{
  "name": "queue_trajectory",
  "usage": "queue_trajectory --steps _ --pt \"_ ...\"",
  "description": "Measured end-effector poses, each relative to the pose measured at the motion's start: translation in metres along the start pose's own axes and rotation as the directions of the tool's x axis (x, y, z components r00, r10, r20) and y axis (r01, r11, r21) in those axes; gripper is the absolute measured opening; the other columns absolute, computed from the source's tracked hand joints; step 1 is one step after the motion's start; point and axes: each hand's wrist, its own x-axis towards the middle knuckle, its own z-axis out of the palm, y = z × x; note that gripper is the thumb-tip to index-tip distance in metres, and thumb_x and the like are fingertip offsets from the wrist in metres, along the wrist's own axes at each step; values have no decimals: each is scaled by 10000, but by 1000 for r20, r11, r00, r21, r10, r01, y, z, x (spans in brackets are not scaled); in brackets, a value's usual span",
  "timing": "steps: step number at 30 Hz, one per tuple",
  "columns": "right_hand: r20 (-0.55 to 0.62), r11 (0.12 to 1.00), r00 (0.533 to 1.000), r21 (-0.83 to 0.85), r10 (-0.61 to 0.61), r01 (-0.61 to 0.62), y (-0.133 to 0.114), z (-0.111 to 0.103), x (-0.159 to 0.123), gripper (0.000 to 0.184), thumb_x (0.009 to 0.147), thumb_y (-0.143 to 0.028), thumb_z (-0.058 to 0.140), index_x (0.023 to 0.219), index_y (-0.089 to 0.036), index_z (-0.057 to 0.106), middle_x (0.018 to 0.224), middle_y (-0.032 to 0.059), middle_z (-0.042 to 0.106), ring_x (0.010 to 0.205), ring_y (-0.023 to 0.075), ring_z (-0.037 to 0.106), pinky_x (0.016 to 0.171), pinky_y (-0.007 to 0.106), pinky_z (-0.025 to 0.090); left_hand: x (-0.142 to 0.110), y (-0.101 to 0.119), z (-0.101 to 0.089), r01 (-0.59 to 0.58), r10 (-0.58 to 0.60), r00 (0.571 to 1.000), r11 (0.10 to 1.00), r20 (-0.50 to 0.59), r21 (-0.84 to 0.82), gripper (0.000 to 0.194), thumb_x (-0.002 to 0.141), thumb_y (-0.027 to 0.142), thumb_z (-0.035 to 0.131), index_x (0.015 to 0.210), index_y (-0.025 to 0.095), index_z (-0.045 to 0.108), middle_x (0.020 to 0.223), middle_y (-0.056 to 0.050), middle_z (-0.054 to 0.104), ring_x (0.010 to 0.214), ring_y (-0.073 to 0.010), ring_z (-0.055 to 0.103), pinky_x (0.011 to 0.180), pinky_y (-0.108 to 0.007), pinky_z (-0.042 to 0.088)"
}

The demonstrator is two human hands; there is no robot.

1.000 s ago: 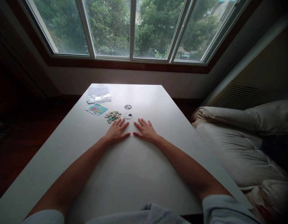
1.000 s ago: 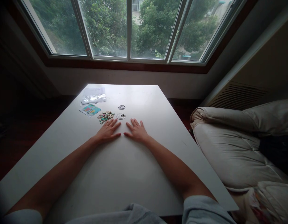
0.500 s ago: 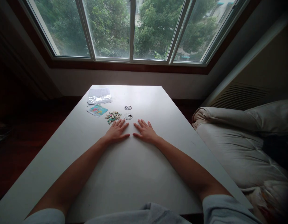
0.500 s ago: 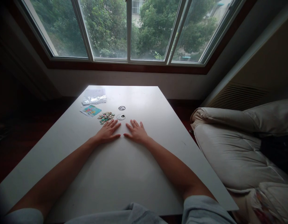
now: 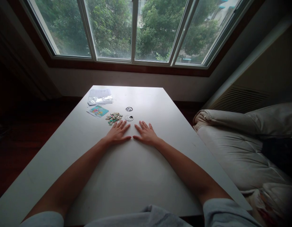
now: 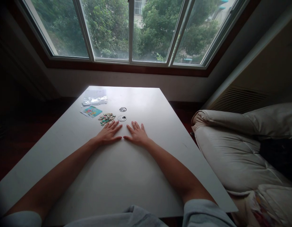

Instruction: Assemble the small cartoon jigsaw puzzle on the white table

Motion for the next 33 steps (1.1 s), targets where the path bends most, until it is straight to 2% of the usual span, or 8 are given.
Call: queue_trajectory --steps 6,13,18,23,33 --pt "-50 1000 999 -5 -7 7 0 1 1 880 920 -823 283 1623 -294 285 1715 113 140 1581 328 126 1254 570 62 0 1 -1 17 -17 1000 1000 -7 -4 814 947 775 297 1624 324 265 1712 -52 175 1580 -326 135 1269 -537 103" --pt "-57 1000 998 -12 -9 8 1 3 2 884 917 -827 288 1621 -293 289 1716 111 144 1581 326 123 1253 565 71 -1 -1 3 30 -30 999 1000 -16 -5 824 936 790 308 1621 334 272 1712 -47 173 1580 -338 129 1269 -547 109" --pt "-44 1000 999 3 -29 29 2 0 2 891 910 -837 287 1626 -306 272 1717 107 135 1586 323 94 1249 590 35 -1 -1 5 31 -31 999 999 -11 -7 857 917 814 312 1628 340 244 1715 -45 155 1582 -345 113 1267 -561 99" --pt "8 1000 1000 11 -26 26 3 -2 3 914 904 -849 259 1641 -312 204 1725 105 44 1590 342 18 1221 655 -27 -2 0 4 27 -27 1000 1000 -16 -9 864 915 817 313 1629 334 246 1713 -55 161 1583 -346 108 1267 -566 90" --pt "11 999 999 27 -36 35 3 -2 4 913 910 -843 248 1646 -306 182 1726 102 32 1592 327 20 1236 622 -27 -1 -1 5 18 -18 1000 1000 -18 -15 870 916 818 314 1631 327 240 1714 -69 147 1583 -346 108 1267 -570 87"
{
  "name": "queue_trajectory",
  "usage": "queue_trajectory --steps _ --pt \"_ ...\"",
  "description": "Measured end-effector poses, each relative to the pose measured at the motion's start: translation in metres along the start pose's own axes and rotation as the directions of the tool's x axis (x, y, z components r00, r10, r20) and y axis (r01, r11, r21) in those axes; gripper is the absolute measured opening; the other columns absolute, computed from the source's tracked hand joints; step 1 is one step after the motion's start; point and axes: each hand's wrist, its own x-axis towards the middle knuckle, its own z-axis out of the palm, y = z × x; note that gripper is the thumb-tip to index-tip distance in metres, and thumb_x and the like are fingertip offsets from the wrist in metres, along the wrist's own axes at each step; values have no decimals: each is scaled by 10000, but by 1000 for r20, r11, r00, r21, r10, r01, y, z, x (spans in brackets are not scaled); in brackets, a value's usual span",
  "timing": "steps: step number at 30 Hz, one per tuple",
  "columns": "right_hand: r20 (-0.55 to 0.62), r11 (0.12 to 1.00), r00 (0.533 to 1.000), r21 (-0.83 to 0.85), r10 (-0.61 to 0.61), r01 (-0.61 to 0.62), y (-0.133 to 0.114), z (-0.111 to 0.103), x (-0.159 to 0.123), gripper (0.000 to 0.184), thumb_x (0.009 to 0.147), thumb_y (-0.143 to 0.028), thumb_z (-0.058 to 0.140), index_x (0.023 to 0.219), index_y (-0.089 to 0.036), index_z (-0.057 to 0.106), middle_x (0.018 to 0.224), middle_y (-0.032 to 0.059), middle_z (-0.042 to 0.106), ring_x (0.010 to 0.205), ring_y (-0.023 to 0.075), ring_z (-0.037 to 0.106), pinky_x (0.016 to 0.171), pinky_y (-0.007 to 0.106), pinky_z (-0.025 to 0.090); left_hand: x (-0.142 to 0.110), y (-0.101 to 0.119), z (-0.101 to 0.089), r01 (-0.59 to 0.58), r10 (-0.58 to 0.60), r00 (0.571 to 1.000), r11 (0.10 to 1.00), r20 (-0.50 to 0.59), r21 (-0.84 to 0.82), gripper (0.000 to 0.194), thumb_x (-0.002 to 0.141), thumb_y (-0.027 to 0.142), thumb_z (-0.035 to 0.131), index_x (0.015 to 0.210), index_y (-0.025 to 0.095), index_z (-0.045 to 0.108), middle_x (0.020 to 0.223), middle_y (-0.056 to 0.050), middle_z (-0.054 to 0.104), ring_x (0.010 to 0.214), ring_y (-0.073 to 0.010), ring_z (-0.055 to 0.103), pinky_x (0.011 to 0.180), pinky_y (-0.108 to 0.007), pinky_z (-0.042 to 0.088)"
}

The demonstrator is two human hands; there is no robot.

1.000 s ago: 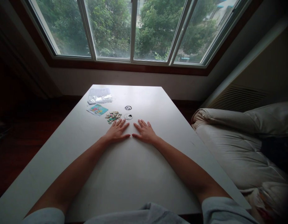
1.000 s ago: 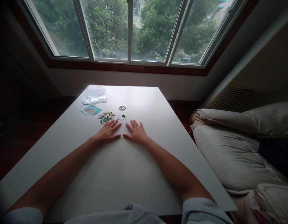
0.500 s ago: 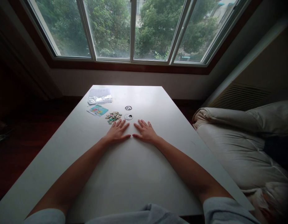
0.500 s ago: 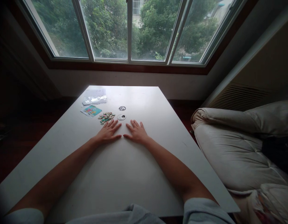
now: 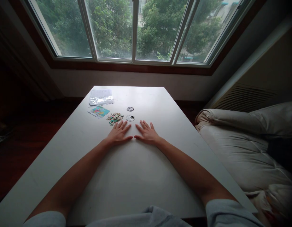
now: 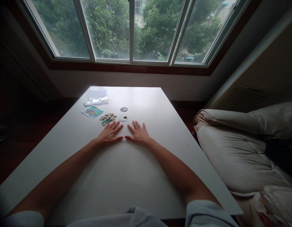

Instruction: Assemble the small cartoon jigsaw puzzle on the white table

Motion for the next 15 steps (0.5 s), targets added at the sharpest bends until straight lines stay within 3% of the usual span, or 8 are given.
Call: queue_trajectory --steps 11,13,15 --pt "-57 1000 998 3 -21 21 3 7 1 914 906 -828 335 1635 -283 245 1718 125 101 1588 339 69 1241 614 28 -1 2 1 -9 9 1000 1000 -10 13 856 925 796 339 1629 316 253 1710 -84 168 1577 -357 136 1262 -589 104" --pt "-121 999 992 25 -36 39 4 9 1 841 918 -774 418 1595 -278 359 1696 129 218 1568 346 169 1240 604 88 -1 2 -1 -15 16 999 1000 -35 12 819 938 771 353 1617 316 289 1700 -78 216 1571 -346 168 1262 -581 127" --pt "-251 993 967 98 -34 60 6 9 1 607 968 -634 470 1437 -263 579 1571 130 469 1461 318 402 1215 540 233 0 -1 -3 -17 18 996 1000 -91 13 756 960 716 377 1595 307 342 1681 -70 280 1563 -325 205 1269 -556 147"
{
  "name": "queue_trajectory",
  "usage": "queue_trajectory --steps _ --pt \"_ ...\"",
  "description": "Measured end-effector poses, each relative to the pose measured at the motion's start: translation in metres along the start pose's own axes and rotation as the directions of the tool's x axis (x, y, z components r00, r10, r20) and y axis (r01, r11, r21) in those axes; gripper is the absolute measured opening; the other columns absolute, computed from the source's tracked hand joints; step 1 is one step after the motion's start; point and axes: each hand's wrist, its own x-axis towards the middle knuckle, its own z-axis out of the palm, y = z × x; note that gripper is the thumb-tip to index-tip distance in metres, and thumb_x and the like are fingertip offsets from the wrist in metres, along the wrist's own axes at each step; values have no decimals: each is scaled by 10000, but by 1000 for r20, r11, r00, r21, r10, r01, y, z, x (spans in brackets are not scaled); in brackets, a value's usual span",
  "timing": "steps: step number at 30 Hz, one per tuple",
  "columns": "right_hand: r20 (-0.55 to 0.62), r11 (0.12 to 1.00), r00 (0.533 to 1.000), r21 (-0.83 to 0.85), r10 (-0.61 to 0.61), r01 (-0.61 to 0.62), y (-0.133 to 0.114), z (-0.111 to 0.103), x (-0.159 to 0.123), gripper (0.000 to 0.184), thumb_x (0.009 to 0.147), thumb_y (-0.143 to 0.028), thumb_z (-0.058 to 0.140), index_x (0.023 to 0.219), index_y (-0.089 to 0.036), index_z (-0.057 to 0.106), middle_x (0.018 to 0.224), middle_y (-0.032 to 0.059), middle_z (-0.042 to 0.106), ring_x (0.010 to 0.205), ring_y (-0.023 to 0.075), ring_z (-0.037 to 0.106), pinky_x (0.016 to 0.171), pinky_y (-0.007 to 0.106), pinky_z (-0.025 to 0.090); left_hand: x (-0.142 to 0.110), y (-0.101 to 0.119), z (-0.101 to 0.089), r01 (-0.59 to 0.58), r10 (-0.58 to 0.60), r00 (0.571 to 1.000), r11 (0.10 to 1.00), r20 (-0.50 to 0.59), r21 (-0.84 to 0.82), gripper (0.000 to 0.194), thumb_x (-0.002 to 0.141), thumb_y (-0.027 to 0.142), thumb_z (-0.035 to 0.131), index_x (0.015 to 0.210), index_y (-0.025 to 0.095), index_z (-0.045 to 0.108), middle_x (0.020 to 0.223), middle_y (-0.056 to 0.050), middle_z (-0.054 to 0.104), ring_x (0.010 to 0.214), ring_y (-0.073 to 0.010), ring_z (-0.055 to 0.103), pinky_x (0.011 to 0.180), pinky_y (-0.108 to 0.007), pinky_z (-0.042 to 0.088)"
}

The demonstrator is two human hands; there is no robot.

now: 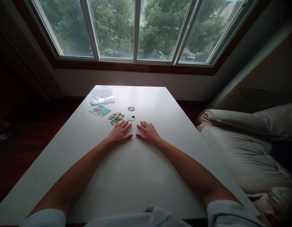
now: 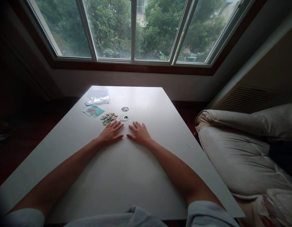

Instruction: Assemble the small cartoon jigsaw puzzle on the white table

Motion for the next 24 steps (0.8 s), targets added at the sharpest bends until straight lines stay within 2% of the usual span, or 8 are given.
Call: queue_trajectory --steps 2,3,4,6,10,14,19,24 --pt "-180 993 982 113 48 -28 3 -1 0 387 1010 -465 459 1176 -234 721 1281 113 697 1198 260 619 1096 434 401 4 -8 -1 33 -33 996 999 -83 1 680 982 635 407 1566 287 398 1658 -69 333 1550 -306 240 1274 -523 165" --pt "-259 984 962 171 88 -44 4 -2 0 340 1015 -402 451 1058 -224 737 1124 95 744 1050 232 664 1004 384 457 6 -14 -2 73 -73 989 997 -127 -2 648 985 593 426 1550 275 424 1649 -73 350 1541 -303 258 1274 -512 176" --pt "-316 973 940 223 127 -56 6 -3 0 316 1010 -361 452 973 -218 730 997 75 752 925 210 672 907 344 484 9 -21 -2 126 -125 978 992 -164 -9 619 984 556 443 1529 265 452 1637 -79 368 1528 -305 281 1270 -508 189" --pt "-357 954 920 295 165 -56 7 -4 -1 268 987 -330 482 887 -216 703 866 42 728 782 181 646 760 294 477 15 -37 -2 226 -227 953 974 -202 -24 600 964 521 482 1497 245 490 1625 -97 377 1512 -316 304 1260 -510 211" --pt "-319 941 937 338 141 -27 6 -4 -1 247 966 -314 493 830 -216 675 802 19 693 713 155 599 677 262 440 26 -65 -1 336 -335 920 941 -206 -28 635 937 556 509 1508 280 472 1642 -97 338 1525 -348 259 1236 -557 220" --pt "-256 942 960 333 115 -24 2 -6 -1 270 973 -334 474 839 -215 675 800 19 685 709 153 586 700 263 444 42 -80 -1 326 -330 935 944 -130 -51 681 937 625 480 1524 281 460 1654 -96 320 1522 -352 263 1231 -541 235" --pt "-217 940 971 340 101 -22 1 -10 -1 269 964 -349 483 852 -209 685 778 15 677 677 148 561 696 268 439 59 -85 1 271 -275 959 961 -69 -54 674 940 621 485 1526 288 470 1631 -97 366 1508 -324 295 1242 -524 210" --pt "-206 941 976 338 75 -1 1 -11 -1 268 959 -343 486 842 -207 686 759 15 657 677 150 547 693 273 423 53 -75 1 207 -207 978 978 -12 -38 604 966 594 451 1510 334 492 1622 -61 393 1496 -317 321 1242 -532 208"
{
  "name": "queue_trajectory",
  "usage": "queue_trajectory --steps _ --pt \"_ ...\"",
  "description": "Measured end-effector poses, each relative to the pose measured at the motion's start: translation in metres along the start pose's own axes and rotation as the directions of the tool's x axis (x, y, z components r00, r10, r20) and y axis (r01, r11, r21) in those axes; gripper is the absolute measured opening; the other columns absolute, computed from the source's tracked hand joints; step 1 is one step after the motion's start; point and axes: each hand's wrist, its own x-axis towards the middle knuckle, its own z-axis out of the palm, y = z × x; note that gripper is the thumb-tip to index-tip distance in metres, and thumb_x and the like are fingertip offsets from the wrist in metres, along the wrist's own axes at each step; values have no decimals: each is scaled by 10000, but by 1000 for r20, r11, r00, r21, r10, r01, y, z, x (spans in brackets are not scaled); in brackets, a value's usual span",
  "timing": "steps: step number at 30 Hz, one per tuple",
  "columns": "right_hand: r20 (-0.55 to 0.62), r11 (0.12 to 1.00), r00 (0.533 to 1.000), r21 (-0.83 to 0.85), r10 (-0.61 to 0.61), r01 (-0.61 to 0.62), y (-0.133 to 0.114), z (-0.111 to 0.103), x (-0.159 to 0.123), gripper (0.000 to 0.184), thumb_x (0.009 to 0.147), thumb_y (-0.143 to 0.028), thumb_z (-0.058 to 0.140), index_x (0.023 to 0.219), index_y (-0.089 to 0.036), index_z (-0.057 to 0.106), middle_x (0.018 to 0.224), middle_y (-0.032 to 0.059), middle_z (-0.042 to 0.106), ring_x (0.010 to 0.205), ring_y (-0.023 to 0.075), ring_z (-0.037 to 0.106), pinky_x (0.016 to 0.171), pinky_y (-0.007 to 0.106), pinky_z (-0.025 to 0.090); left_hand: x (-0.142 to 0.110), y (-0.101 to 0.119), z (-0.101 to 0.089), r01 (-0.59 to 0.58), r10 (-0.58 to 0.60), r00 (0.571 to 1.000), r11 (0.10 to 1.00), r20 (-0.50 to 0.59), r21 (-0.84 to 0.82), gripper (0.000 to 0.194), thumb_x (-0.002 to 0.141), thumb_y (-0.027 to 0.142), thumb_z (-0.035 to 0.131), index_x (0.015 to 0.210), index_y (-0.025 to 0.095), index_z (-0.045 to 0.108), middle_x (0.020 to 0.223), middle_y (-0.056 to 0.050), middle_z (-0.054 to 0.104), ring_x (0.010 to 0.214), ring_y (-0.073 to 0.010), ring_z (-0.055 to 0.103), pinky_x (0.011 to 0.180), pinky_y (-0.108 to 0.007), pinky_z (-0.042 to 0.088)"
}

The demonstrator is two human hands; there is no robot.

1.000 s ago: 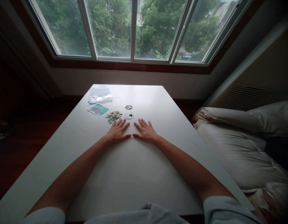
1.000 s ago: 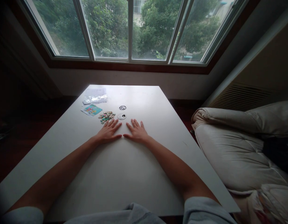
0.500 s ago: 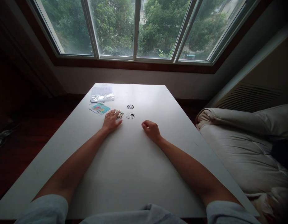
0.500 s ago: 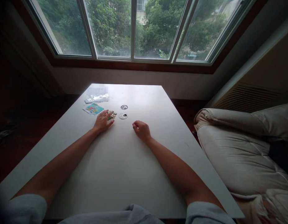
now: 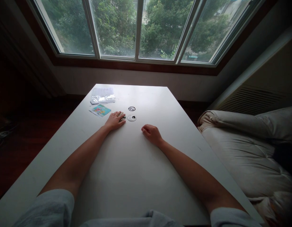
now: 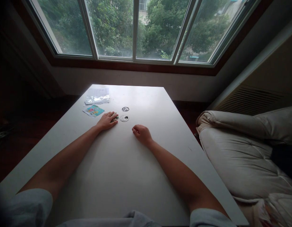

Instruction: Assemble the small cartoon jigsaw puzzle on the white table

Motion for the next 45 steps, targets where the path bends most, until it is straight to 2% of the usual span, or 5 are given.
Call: queue_trajectory --steps 13,25,34,39,45 --pt "20 1000 999 -17 -25 25 0 0 2 257 966 -341 499 860 -207 690 777 22 653 716 162 552 707 274 415 -54 60 7 -114 114 993 993 -9 -34 603 996 553 393 1538 292 440 1650 -50 348 1525 -306 280 1261 -520 215" --pt "41 1000 999 5 -22 21 1 -3 1 257 970 -344 498 882 -210 698 791 18 649 723 157 560 723 279 431 -10 53 1 -111 113 992 993 51 -42 752 926 702 452 1546 278 424 1670 -98 295 1540 -348 248 1252 -540 208" --pt "78 998 997 -59 -28 33 1 -1 2 273 989 -351 488 922 -215 715 836 42 663 788 182 581 765 302 462 -37 74 7 -98 86 991 988 -99 -116 541 970 536 484 1415 239 559 1503 -109 490 1429 -297 387 1218 -444 339" --pt "144 984 983 -118 -113 131 -8 2 0 322 989 -414 518 1195 -237 691 1227 101 677 1157 247 581 1026 388 452 -38 93 6 -27 -17 985 969 -174 -247 406 1009 413 420 1284 224 650 1293 -97 610 1251 -270 519 1123 -429 437" --pt "346 961 930 -190 -127 202 -27 14 6 728 935 -635 556 1556 -279 422 1663 121 298 1509 328 306 1215 510 269 -23 70 -2 93 -170 958 946 -230 -312 408 1008 327 356 1225 224 686 1189 -94 649 1172 -272 556 1079 -458 452"
